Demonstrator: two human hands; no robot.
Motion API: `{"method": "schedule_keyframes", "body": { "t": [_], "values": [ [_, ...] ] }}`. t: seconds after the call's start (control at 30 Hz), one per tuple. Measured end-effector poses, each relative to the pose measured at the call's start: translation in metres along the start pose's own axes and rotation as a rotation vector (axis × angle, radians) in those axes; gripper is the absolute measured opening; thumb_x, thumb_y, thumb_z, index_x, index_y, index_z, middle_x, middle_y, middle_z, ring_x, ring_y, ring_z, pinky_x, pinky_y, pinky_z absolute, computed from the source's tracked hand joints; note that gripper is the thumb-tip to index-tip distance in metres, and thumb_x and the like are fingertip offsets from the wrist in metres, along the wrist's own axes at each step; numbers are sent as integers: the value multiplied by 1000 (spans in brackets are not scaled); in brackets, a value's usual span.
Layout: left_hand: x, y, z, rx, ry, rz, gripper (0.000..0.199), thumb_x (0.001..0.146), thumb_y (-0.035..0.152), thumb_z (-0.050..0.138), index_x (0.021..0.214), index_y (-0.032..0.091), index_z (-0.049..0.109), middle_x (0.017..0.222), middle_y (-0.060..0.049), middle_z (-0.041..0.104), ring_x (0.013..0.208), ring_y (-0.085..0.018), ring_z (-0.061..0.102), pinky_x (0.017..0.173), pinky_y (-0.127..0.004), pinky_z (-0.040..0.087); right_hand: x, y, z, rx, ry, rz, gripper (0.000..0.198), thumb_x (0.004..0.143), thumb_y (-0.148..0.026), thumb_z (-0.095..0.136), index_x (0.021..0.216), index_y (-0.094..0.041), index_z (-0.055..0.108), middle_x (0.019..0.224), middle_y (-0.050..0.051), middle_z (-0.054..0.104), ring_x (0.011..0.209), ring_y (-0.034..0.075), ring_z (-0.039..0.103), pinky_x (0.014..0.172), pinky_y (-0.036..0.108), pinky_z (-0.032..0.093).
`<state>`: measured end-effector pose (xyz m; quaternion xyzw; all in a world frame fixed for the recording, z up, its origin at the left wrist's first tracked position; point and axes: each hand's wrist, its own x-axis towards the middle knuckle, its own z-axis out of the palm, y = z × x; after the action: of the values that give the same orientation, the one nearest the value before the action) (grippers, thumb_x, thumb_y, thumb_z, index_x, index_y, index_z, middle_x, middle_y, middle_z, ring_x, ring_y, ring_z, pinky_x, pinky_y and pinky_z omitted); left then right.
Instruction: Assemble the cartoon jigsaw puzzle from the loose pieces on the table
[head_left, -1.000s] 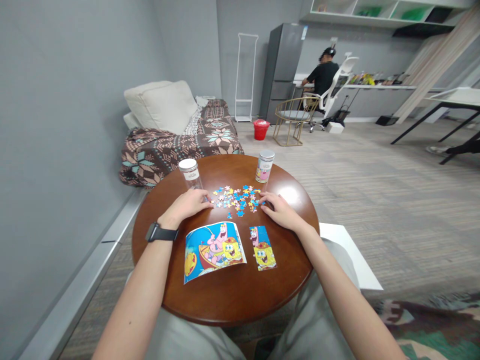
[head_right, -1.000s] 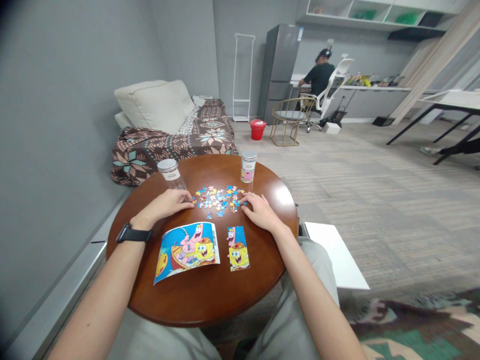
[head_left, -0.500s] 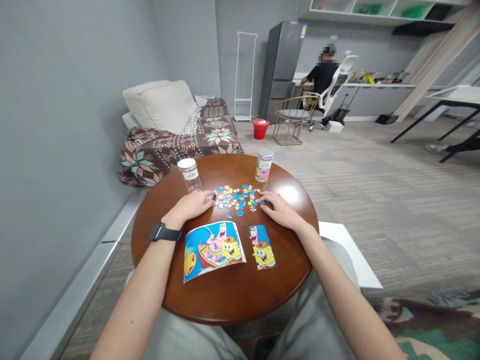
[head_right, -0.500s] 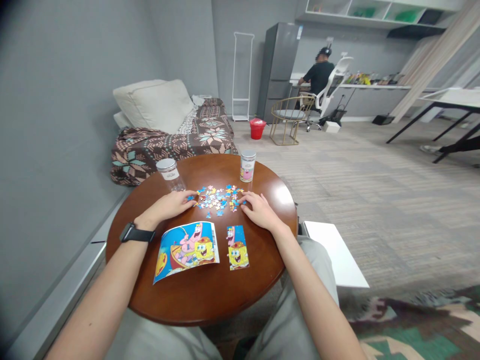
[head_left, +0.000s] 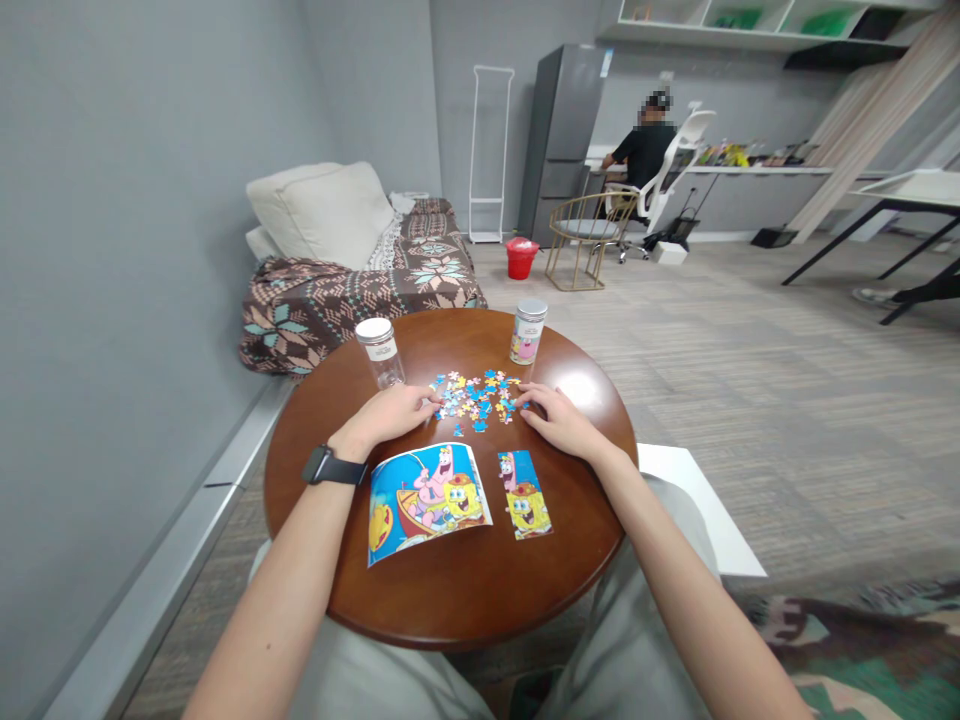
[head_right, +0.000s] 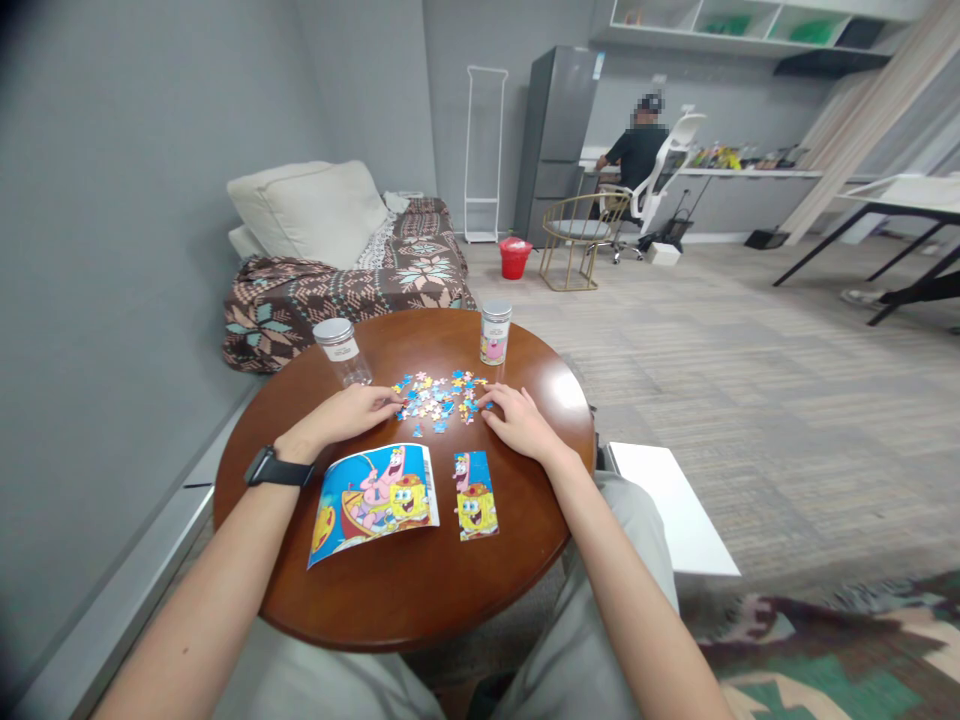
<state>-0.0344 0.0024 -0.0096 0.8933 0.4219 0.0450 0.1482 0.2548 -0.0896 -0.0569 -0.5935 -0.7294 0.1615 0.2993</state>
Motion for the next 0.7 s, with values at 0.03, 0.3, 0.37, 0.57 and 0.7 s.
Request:
{"method": "schedule_keyframes", "body": {
  "t": [0.03,0.3,0.37,0.57,0.7],
  "values": [
    [0,0,0,19,0,-15,38,93,44,44,108,24,72,103,-7,75,96,-24,69,85,-28,50,0,0,0,0,-3,2,17,90,-23,51,101,-24,63,140,9,56,135,28,47,113,69,19],
    [1,-2,1,141,4,-91,41,94,40,39,123,26,66,118,-9,71,106,-26,67,87,-32,51,0,0,0,-11,-10,3,16,91,-25,50,101,-24,63,141,9,56,135,28,47,113,68,20],
    [0,-1,0,122,-3,-95,39,93,39,41,116,26,70,114,-8,73,104,-25,67,87,-30,50,0,0,0,-9,-11,0,17,91,-25,51,101,-24,63,140,9,56,135,28,47,112,69,20],
    [-2,2,-4,35,31,-24,39,93,40,43,119,26,69,113,-5,74,101,-23,68,87,-28,49,0,1,0,-7,-5,-6,17,90,-25,51,102,-24,63,140,9,56,135,28,47,113,69,19],
    [-3,3,-5,-28,18,0,34,90,41,50,107,27,76,105,-5,76,96,-23,70,84,-26,50,0,2,0,-11,-18,2,16,91,-25,50,102,-25,62,142,8,55,136,28,46,113,68,19]
  ]
}}
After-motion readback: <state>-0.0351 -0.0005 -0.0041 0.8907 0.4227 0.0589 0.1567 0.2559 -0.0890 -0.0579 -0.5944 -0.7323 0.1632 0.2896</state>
